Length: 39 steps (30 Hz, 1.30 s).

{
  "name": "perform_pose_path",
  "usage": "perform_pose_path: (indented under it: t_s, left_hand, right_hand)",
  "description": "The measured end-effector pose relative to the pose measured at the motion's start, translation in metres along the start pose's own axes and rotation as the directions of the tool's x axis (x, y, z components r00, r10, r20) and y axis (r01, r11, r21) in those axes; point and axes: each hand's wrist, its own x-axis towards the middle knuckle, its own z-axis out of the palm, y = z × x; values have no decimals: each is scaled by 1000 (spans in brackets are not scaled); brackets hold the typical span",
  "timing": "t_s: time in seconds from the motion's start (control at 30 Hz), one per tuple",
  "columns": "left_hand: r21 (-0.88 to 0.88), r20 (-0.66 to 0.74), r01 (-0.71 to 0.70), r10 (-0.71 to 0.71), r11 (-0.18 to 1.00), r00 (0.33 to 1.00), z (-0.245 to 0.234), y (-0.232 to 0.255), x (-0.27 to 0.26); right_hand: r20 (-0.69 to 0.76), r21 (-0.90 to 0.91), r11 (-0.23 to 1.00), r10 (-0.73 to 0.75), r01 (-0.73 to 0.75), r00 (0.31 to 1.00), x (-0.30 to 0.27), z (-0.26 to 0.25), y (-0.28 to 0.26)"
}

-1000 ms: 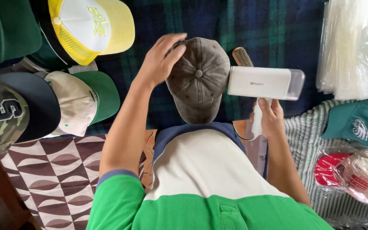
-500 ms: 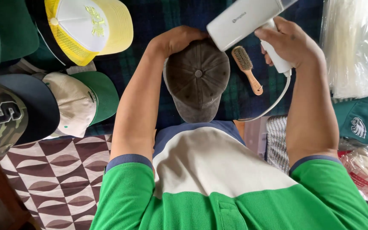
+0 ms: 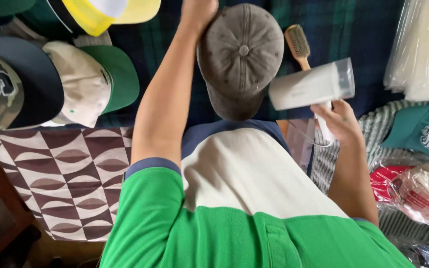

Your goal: Cleaning a grey baseball cap using a brush and a handheld lint remover.

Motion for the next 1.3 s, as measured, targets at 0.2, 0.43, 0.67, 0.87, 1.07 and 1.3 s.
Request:
perform_pose_path:
  t_s: [0.2,0.43,0.67,0.87,1.07,1.3]
  left_hand:
    - [-546,-327,-77,-128,835,936,36,-95,-145]
    - [-885,116,285,-418,368,901,99,-170,-194]
    - [-917,217,295,-283,268,934,97,-209,-189]
    - [-905,246,341,-339,255,908,87,-237,-186]
    - [-927,309,363,-350,98,884,83,-189,-200]
    - [-934,164,252,-320,255,933,106,-247,-178]
  right_hand:
    - [-1,-228,891,-404,393,915,-56,60,-75]
    - [22,-380,773,-540,507,841,-63,75,-10]
    - [274,-748,332,-635,575,722,-76,119,-12]
    - [406,-829,199,-429,523,807,-69,189,-100]
    - [469,-821,118,-417,558,778,-64,205,-146]
    - [478,-688,248,-553,682,683,-65,142,-102]
